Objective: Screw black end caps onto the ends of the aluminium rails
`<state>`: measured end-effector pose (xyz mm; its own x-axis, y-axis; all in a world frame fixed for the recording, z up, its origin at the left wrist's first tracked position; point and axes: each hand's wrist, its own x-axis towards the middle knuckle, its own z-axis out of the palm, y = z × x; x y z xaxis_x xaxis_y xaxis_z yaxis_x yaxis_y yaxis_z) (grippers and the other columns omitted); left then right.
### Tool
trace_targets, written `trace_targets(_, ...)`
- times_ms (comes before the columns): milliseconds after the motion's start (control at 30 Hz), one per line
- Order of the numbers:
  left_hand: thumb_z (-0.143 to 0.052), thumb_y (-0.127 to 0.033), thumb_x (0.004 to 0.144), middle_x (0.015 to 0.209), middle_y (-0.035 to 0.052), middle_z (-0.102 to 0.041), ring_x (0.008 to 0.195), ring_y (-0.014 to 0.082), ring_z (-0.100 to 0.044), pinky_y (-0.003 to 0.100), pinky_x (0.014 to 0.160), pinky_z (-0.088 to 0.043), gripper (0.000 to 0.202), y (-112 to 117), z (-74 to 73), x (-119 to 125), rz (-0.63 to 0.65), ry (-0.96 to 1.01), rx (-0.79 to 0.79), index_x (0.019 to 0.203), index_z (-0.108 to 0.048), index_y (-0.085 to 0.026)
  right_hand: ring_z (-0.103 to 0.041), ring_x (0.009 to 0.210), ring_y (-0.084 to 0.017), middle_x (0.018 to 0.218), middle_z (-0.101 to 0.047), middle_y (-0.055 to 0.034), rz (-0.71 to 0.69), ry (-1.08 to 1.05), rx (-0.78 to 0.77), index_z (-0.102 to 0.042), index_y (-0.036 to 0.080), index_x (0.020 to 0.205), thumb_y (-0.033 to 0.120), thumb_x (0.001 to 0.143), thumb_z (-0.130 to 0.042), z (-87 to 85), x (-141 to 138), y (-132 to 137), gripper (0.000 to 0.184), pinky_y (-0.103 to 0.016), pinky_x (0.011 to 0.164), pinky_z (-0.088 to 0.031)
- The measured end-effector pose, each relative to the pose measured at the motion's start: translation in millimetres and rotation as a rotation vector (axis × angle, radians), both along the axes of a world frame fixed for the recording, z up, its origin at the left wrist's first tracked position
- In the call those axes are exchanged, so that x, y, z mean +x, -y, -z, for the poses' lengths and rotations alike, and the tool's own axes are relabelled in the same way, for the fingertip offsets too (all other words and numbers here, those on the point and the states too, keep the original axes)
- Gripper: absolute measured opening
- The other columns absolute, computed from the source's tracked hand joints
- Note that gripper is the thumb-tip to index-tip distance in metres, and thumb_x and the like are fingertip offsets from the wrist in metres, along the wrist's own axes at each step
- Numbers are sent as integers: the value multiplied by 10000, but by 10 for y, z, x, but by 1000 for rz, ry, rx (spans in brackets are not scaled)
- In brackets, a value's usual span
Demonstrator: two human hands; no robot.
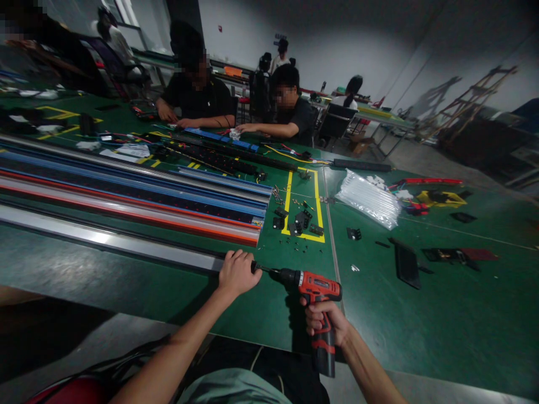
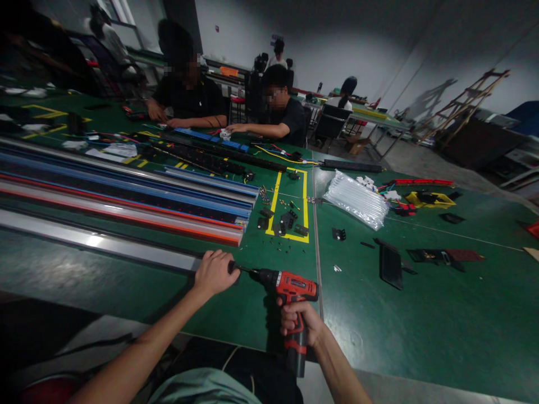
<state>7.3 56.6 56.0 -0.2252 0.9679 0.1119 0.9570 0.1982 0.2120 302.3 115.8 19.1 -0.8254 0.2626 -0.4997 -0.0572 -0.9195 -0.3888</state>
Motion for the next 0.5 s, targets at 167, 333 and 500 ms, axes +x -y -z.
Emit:
trace_targets(167,-542,-363,790,825,105,-691,877,280,-591,428,820,-353,195,1,-5,1,4,-4,-6,780,-628,-188,-329,435,-58,508,-379,110,-22,4,52,-580,152,914,118,739,-634,5,11,-9,186,-255,549,-422)
trace_targets(333,-540,-367,790,828,99,-692,879,277,-587,427,816,-354,196,2,-1,3,3,-4,0,781,-626,-191,-342,434,-59,509,-382,111,-28,32,71,-579,156,908,126,729,-657,-53,0,-18,198,-255,550,-427)
trace_targets(500,-548,-367,787,820,103,-689,879,282,-590,431,817,-353,191,2,1,1,0,11,7,774,-626,-193,-336,428,-60,496,-375,112,-9,43,64,-599,144,933,126,720,-662,-83,-18,-8,222,-252,532,-422)
